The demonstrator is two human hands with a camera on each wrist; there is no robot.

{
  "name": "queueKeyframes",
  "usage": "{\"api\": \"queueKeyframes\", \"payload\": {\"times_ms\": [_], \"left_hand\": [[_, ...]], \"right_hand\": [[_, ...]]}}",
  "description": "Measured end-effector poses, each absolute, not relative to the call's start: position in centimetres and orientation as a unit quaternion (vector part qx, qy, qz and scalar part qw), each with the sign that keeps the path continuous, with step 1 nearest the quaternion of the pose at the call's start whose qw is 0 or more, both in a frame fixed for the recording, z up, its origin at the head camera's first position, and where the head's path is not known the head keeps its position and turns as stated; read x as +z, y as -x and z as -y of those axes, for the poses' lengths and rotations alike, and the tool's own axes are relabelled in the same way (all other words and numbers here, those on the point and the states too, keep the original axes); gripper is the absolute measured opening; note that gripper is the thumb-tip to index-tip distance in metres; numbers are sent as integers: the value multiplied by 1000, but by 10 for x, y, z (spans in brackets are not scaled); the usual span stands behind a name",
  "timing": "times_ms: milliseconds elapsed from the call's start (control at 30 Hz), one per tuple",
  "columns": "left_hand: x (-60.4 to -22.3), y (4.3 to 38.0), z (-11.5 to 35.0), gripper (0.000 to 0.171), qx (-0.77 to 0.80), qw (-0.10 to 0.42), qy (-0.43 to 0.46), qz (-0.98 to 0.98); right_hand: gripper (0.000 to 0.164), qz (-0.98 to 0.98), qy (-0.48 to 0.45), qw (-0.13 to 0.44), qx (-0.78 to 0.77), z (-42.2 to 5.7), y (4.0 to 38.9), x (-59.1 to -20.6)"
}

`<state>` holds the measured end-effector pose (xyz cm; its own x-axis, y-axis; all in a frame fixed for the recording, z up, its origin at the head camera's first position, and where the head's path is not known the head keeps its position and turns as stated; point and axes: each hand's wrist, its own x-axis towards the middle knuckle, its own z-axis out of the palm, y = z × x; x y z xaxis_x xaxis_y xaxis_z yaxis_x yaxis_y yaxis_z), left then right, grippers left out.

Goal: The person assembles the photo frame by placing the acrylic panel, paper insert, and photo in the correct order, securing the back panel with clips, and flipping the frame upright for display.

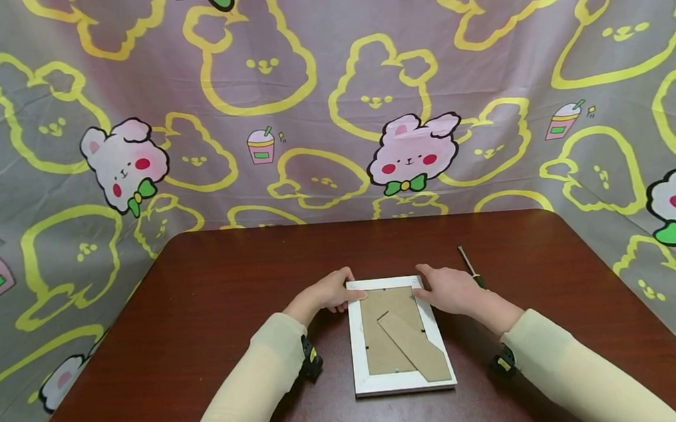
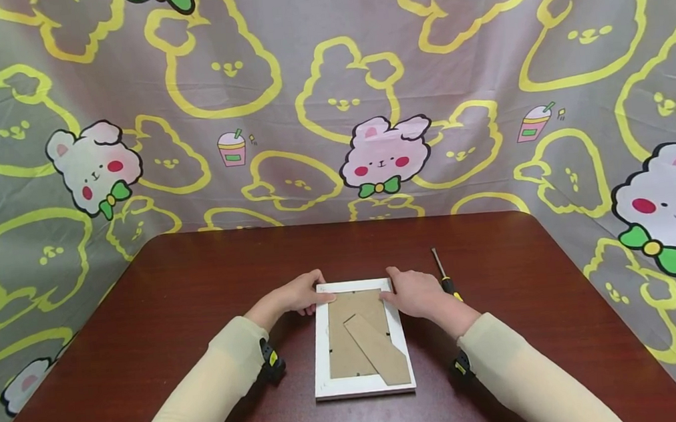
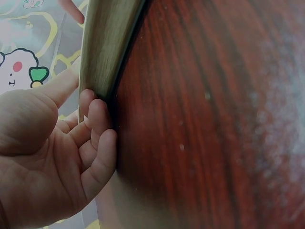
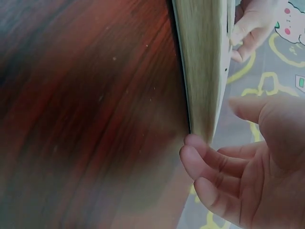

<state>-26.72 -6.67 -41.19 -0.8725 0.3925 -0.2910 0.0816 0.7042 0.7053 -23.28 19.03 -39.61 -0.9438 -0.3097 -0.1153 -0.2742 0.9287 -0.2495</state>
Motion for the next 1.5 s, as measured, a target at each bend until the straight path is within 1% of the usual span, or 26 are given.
{"api": "queueKeyframes", "payload": {"times_ms": [333, 533, 767, 833, 933, 1033, 1133, 1300, 1400, 1500], "left_hand": [[-412, 270, 64, 30, 358, 218, -133, -898], [-412, 270, 62, 31, 354, 221, -132, -899], [-412, 267, 65, 34, 341, 211, -137, -906], [-412, 267, 67, 35, 344, 207, -136, -906], [-414, 265, 70, 40, 352, 201, -132, -905], [-416, 261, 74, 53, 364, 192, -127, -903], [-417, 254, 78, 63, 378, 179, -128, -899], [-415, 228, 86, 68, 368, 156, -138, -906], [-413, 208, 91, 72, 355, 152, -145, -911], [-409, 191, 94, 71, 352, 149, -158, -910]], "right_hand": [[62, -980, 139, 89, -113, -182, 240, -404], [50, -977, 148, 104, -117, -182, 243, -404], [46, -962, 145, 153, -174, -184, 245, -401], [44, -960, 154, 157, -172, -184, 246, -400], [41, -958, 165, 163, -169, -180, 248, -397], [38, -958, 171, 164, -162, -177, 250, -397], [37, -960, 162, 165, -159, -175, 250, -398], [37, -958, 150, 170, -174, -175, 249, -402], [37, -957, 154, 168, -180, -178, 248, -402], [37, -957, 152, 163, -184, -181, 248, -401]]}}
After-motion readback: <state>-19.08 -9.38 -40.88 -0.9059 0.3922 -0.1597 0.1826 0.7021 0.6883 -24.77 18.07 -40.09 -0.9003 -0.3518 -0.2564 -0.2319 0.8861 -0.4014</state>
